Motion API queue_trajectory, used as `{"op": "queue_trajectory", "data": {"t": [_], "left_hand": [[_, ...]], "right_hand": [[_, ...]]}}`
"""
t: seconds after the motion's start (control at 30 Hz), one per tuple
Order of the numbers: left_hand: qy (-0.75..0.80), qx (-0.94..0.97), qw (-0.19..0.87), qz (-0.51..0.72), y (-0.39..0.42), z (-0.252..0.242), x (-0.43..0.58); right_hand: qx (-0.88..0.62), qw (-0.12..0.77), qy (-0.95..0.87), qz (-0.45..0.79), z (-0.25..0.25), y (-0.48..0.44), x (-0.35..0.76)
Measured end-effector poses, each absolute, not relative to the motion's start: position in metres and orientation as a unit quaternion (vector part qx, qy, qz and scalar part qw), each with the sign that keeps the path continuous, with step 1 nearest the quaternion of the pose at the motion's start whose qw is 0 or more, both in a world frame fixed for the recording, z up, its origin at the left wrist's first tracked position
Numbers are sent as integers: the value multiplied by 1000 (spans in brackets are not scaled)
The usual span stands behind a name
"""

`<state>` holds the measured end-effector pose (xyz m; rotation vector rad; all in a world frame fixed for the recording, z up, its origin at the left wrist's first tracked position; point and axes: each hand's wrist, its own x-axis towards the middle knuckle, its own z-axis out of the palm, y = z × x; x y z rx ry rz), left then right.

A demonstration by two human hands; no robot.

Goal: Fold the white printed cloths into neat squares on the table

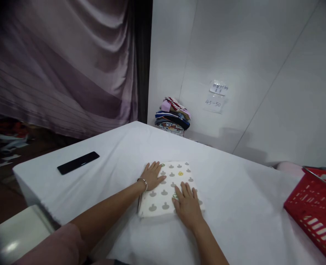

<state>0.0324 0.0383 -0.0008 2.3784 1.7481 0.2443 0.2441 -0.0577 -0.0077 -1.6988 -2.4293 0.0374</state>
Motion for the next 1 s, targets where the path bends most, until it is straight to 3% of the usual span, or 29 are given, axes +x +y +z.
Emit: {"op": "queue_trajectory", "data": {"t": [0.33, 0.53, 0.67, 0.77, 1.0], "left_hand": [[584, 804, 82, 82, 37, 1, 34], [584, 802, 77, 100, 38, -2, 35], [582, 804, 74, 98, 38, -3, 34], [574, 810, 69, 99, 38, -5, 33], [573, 810, 74, 103, 39, -7, 34]], "right_hand": [[-589, 61, -791, 156, 21, -48, 249], [-620, 79, -777, 79, 54, 6, 210], [-615, 72, -785, 20, 34, 49, 195], [-631, 24, -774, 40, 11, 66, 199], [-632, 15, -773, 46, -1, 71, 204]]}}
